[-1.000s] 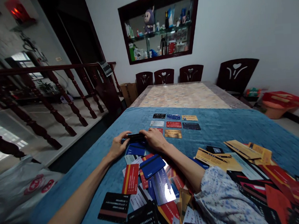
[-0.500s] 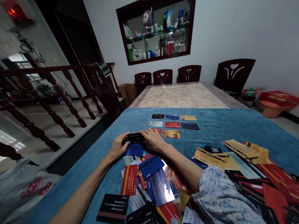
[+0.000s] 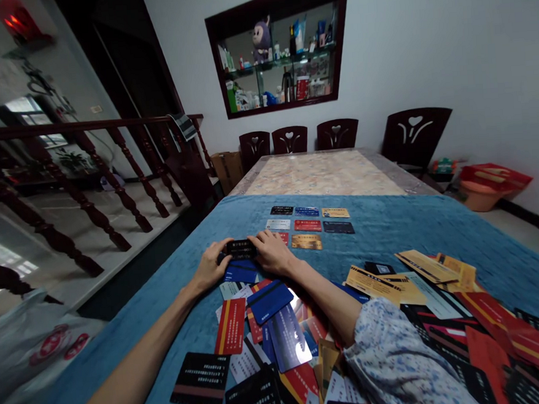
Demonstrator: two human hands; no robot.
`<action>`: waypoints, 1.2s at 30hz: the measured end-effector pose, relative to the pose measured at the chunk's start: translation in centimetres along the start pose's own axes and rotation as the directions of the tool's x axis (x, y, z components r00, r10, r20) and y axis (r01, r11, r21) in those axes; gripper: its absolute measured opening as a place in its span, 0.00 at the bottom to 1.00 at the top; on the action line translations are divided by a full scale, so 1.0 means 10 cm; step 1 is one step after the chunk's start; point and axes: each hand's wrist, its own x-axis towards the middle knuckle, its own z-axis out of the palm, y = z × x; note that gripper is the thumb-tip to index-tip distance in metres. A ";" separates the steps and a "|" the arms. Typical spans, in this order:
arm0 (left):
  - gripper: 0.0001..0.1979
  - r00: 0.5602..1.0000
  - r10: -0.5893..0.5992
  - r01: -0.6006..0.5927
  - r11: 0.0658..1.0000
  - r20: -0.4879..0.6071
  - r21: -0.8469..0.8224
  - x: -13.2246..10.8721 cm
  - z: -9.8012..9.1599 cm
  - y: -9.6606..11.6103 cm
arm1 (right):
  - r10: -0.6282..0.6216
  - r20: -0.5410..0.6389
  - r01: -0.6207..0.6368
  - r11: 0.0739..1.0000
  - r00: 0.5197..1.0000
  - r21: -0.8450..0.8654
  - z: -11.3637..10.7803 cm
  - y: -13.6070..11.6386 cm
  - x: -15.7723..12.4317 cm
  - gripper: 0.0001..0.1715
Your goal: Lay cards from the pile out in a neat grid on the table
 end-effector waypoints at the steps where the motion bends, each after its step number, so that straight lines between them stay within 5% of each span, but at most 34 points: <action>1: 0.24 1.000 0.007 -0.007 1.000 -0.002 -0.006 0.00 0.00 0.00 | -0.001 -0.006 0.001 1.000 1.000 0.004 0.00 0.01 0.00 0.36; 12: 0.32 0.998 0.042 -0.039 0.997 0.042 -0.070 0.01 -0.06 -0.01 | -0.028 -0.071 0.029 1.000 0.997 0.006 0.06 0.05 -0.01 0.35; 20: 0.28 0.994 0.038 -0.034 0.999 0.101 -0.042 0.08 -0.14 -0.01 | -0.033 -0.062 0.034 0.999 0.997 0.010 -0.03 0.05 0.01 0.35; 36: 0.24 0.970 0.041 -0.075 0.988 0.241 0.136 0.40 -0.23 0.11 | -0.018 0.106 0.034 0.987 0.994 -0.157 -0.42 0.11 0.14 0.29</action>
